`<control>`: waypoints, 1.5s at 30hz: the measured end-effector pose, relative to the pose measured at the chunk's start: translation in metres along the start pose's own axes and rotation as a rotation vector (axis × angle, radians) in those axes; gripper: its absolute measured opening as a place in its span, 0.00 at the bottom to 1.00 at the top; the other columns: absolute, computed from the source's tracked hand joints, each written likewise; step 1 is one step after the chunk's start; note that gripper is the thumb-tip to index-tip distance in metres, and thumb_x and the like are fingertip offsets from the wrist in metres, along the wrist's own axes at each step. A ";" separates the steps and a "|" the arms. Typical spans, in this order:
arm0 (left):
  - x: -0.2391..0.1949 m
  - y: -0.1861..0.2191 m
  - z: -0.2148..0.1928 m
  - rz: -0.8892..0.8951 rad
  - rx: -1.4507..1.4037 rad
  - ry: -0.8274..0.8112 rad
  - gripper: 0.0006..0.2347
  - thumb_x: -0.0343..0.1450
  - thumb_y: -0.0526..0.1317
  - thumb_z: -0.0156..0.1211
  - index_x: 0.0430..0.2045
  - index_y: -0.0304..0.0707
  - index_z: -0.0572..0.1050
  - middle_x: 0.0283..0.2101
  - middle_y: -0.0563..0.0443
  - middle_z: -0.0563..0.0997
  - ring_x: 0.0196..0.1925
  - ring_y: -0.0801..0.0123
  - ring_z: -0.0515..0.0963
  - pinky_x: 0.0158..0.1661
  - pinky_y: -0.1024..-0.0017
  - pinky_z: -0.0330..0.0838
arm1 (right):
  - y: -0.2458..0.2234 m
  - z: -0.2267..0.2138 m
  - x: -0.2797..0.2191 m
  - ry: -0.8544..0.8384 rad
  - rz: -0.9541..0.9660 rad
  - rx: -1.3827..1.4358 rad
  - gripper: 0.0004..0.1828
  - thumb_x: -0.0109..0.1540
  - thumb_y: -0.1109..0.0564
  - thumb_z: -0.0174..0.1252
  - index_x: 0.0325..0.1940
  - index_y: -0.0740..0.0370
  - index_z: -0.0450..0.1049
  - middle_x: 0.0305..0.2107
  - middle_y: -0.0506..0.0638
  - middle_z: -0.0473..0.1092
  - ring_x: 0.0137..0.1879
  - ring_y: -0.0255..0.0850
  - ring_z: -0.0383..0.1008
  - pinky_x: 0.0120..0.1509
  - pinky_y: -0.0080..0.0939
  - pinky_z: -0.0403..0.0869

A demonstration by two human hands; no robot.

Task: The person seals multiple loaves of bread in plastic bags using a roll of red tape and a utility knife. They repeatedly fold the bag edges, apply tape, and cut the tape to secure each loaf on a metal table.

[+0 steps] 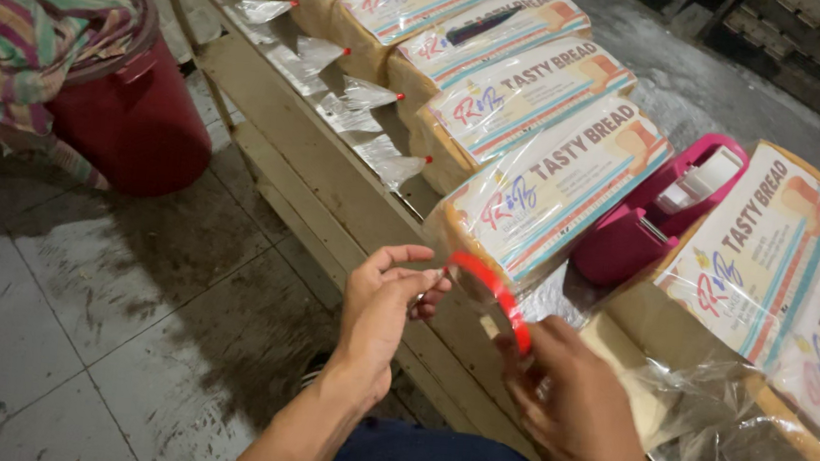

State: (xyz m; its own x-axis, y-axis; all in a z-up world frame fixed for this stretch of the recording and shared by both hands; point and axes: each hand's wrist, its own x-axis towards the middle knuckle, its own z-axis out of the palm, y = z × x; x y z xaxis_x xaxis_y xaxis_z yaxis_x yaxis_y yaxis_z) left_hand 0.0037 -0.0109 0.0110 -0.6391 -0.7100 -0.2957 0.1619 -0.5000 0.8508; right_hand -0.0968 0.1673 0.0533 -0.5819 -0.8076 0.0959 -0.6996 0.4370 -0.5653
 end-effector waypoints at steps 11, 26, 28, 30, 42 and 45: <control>0.005 0.006 0.002 0.031 0.274 -0.034 0.09 0.68 0.38 0.64 0.33 0.29 0.82 0.27 0.51 0.82 0.26 0.78 0.76 0.29 0.78 0.73 | 0.042 0.078 0.027 -0.467 0.576 0.393 0.23 0.63 0.52 0.62 0.62 0.52 0.71 0.30 0.56 0.78 0.32 0.43 0.79 0.35 0.46 0.76; 0.009 0.039 0.003 0.535 1.179 -0.247 0.04 0.66 0.36 0.66 0.27 0.34 0.81 0.29 0.38 0.81 0.33 0.48 0.83 0.35 0.58 0.75 | -0.022 -0.142 0.146 -0.386 0.103 0.217 0.20 0.68 0.49 0.55 0.53 0.67 0.80 0.34 0.62 0.78 0.36 0.49 0.82 0.35 0.47 0.80; 0.010 0.034 0.005 0.778 1.264 -0.296 0.04 0.65 0.35 0.65 0.24 0.32 0.78 0.30 0.40 0.81 0.37 0.51 0.82 0.40 0.59 0.76 | -0.028 -0.148 0.190 -0.193 -0.078 0.108 0.19 0.67 0.50 0.56 0.55 0.65 0.80 0.36 0.58 0.79 0.38 0.46 0.82 0.38 0.47 0.79; 0.008 0.029 0.007 0.905 1.293 -0.286 0.04 0.65 0.35 0.63 0.24 0.32 0.77 0.31 0.42 0.80 0.41 0.52 0.82 0.43 0.59 0.76 | -0.028 -0.135 0.247 -0.151 -0.122 0.084 0.17 0.67 0.51 0.56 0.53 0.65 0.78 0.36 0.56 0.79 0.41 0.44 0.81 0.42 0.45 0.79; -0.033 0.037 -0.054 0.186 0.918 0.206 0.08 0.71 0.42 0.58 0.34 0.40 0.82 0.36 0.44 0.85 0.38 0.56 0.85 0.42 0.61 0.76 | 0.048 0.015 0.503 0.088 0.157 -0.110 0.24 0.64 0.47 0.66 0.45 0.76 0.75 0.37 0.64 0.76 0.39 0.50 0.79 0.42 0.49 0.77; -0.032 0.022 -0.063 0.014 0.949 0.139 0.10 0.69 0.42 0.59 0.41 0.42 0.80 0.39 0.44 0.85 0.41 0.57 0.86 0.44 0.63 0.77 | 0.054 0.014 0.504 0.068 0.268 0.300 0.19 0.66 0.51 0.61 0.45 0.74 0.73 0.36 0.62 0.76 0.39 0.49 0.79 0.42 0.50 0.78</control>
State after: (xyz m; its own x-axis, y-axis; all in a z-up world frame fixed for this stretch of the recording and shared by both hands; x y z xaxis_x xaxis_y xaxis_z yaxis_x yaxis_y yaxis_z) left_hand 0.0750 -0.0301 0.0120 -0.5372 -0.7957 -0.2798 -0.5465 0.0757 0.8340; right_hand -0.4221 -0.2222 0.0599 -0.7602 -0.6486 -0.0389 -0.3734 0.4850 -0.7908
